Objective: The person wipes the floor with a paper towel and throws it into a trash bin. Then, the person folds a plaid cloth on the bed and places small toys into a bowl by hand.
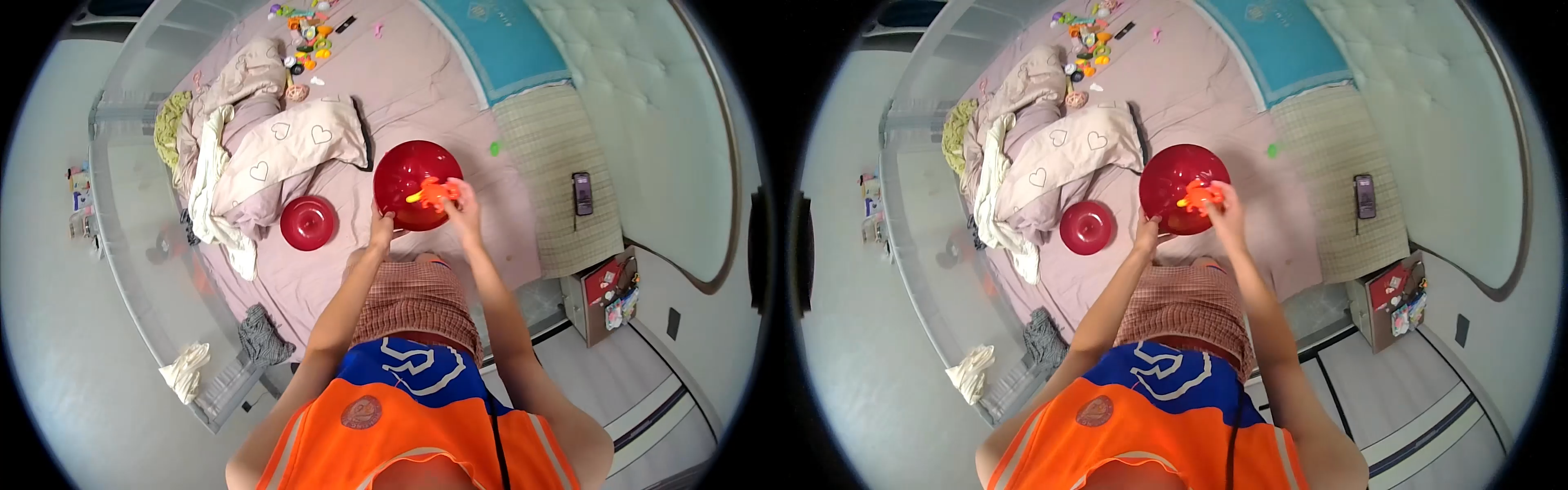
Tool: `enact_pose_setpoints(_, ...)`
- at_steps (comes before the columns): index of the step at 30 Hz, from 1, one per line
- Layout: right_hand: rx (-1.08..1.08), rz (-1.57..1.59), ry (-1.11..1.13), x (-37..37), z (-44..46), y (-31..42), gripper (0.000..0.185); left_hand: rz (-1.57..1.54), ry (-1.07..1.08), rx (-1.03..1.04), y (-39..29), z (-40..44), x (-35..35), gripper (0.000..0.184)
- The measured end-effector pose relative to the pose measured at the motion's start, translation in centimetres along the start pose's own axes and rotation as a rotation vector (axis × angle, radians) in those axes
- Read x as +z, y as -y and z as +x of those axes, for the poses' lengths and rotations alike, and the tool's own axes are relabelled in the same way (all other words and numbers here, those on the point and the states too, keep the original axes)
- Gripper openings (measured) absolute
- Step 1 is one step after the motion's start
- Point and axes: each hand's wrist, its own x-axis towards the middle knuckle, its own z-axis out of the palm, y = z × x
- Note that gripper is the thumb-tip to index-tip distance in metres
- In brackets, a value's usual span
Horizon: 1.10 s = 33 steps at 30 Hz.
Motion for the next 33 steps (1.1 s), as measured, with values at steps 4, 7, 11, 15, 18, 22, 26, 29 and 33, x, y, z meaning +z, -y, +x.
enact_pose_setpoints(4,-0.080,-0.296,0.015,3.2,1.2,1.4,0.047,0.047,0.202,0.018,-2.5,-1.6,1.7,0.050)
enact_pose_setpoints(7,0.027,-0.388,-0.006,5.1,1.9,3.9,0.051,0.070,0.240,-0.034,-2.7,-0.9,1.2,0.051)
enact_pose_setpoints(11,-0.027,-0.444,-0.117,7.0,3.5,3.5,0.052,0.025,0.323,-0.092,-4.6,-0.5,-0.4,0.056)
enact_pose_setpoints(15,0.069,-0.543,-0.115,9.6,4.6,1.8,0.055,0.045,0.359,-0.159,-6.4,1.7,-3.6,0.057)
enact_pose_setpoints(18,-0.016,-0.713,-0.144,11.9,5.1,1.3,0.057,0.062,0.374,-0.178,-7.4,2.9,-6.6,0.057)
enact_pose_setpoints(22,-0.036,-0.776,-0.123,14.0,4.7,1.2,0.051,0.053,0.330,-0.220,-9.3,4.6,-8.8,0.057)
enact_pose_setpoints(26,-0.100,-0.717,-0.067,15.0,4.9,3.0,0.038,0.063,0.334,-0.197,-11.5,5.7,-9.6,0.054)
enact_pose_setpoints(29,-0.143,-0.556,-0.089,13.9,5.4,4.3,0.026,0.050,0.355,-0.174,-12.6,6.2,-9.3,0.055)
enact_pose_setpoints(33,-0.070,-0.304,-0.263,10.1,6.7,4.2,0.017,0.018,0.280,-0.138,-13.7,7.0,-7.6,0.057)
